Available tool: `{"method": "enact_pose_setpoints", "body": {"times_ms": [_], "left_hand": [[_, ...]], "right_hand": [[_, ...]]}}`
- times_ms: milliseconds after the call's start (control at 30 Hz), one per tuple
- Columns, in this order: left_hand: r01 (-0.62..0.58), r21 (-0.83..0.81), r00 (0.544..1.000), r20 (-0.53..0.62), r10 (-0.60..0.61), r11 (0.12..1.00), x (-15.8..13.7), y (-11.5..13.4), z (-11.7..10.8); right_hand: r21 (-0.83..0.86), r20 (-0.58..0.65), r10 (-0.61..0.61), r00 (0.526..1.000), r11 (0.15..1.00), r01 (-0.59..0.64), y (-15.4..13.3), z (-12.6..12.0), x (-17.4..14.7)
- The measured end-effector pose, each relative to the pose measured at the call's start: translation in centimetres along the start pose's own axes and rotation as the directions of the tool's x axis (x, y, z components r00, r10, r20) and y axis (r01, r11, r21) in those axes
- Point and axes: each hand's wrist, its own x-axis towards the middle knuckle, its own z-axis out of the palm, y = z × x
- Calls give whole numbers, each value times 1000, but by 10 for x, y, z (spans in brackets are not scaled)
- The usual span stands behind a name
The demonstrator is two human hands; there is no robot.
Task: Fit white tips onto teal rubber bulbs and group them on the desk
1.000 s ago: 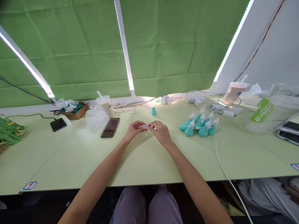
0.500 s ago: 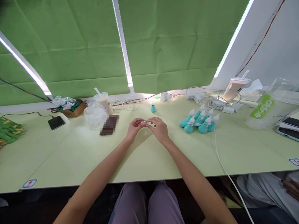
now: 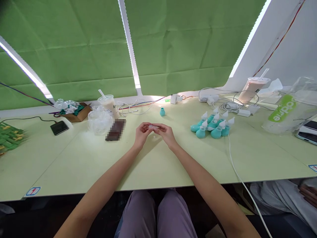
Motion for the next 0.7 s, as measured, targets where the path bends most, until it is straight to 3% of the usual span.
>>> {"method": "enact_pose_setpoints", "body": {"times_ms": [367, 700], "left_hand": [[-36, 6, 995, 93, 35, 999, -2, 0, -2], [-17, 28, 996, 88, 15, 999, 1, 0, -2]], "right_hand": [[72, -58, 21, 998, 997, -17, 0, 1, -2], [24, -80, 6, 997, 1000, -5, 1, -2, 0]]}}
